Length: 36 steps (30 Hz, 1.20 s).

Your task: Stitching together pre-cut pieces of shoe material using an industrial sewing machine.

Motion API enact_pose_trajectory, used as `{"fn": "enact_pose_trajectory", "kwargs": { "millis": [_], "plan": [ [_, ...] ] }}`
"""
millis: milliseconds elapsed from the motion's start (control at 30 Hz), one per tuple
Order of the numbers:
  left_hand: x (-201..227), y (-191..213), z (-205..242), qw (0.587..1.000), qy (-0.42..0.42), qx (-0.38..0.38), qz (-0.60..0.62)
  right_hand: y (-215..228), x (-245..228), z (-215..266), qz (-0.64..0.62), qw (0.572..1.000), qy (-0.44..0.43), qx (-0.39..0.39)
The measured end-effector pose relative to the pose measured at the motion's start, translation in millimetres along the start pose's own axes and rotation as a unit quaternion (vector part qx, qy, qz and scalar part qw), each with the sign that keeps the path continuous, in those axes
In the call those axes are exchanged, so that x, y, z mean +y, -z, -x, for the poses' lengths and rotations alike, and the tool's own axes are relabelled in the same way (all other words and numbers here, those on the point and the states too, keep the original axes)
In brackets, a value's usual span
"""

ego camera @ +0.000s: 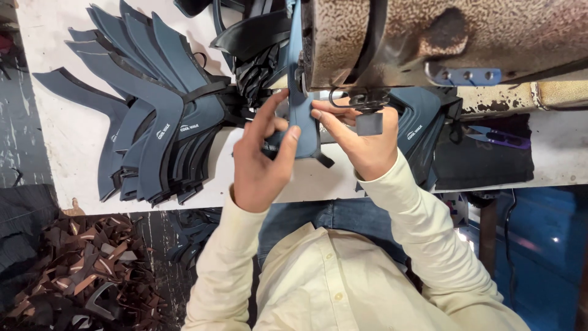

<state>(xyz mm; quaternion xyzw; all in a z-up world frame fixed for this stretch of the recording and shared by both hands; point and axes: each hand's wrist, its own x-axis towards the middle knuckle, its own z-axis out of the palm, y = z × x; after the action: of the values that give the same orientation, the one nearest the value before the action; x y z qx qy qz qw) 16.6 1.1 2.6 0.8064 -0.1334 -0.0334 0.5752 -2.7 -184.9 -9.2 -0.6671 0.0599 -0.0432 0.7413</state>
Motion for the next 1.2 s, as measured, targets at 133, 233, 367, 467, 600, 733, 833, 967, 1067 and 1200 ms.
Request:
{"fn": "enact_pose_trajectory", "kwargs": {
  "millis": [133,233,367,467,600,733,833,967,1067,1200],
  "plan": [
    [-3,3,-18,0.999,-0.033,-0.011,-0.002,-2,-3,-1,0.034,0.999,0.021,-0.001],
    [-3,4,-33,0.995,0.028,-0.043,0.091,-4,-5,-2,0.023,1.000,0.010,0.012],
    [-11,-1,-47,0.995,-0.008,-0.031,0.089,-5,-6,-3,0.040,0.999,0.011,0.034],
    [-24,-4,-56,0.996,-0.018,-0.030,0.077,-5,-7,-3,0.050,0.998,0.029,0.035],
    [-32,-7,-67,0.993,-0.042,-0.040,0.105,-4,-6,-4,0.041,0.998,0.023,0.038],
    [-23,-5,-72,0.993,-0.034,-0.045,0.103,0,-9,-3,0.023,0.999,-0.008,0.044],
    [-18,-2,-74,0.989,-0.055,-0.051,0.126,5,-4,-2,0.028,0.998,-0.002,0.057],
    [-32,-5,-63,0.961,0.002,-0.127,0.246,25,19,-2,0.050,0.997,-0.003,0.062],
    [-23,-10,-54,0.974,0.030,-0.098,0.202,49,20,4,0.121,0.987,0.075,0.076],
    [-13,-10,-51,0.989,0.015,-0.069,0.133,84,-5,37,0.318,0.907,0.195,0.194]
  ]
}}
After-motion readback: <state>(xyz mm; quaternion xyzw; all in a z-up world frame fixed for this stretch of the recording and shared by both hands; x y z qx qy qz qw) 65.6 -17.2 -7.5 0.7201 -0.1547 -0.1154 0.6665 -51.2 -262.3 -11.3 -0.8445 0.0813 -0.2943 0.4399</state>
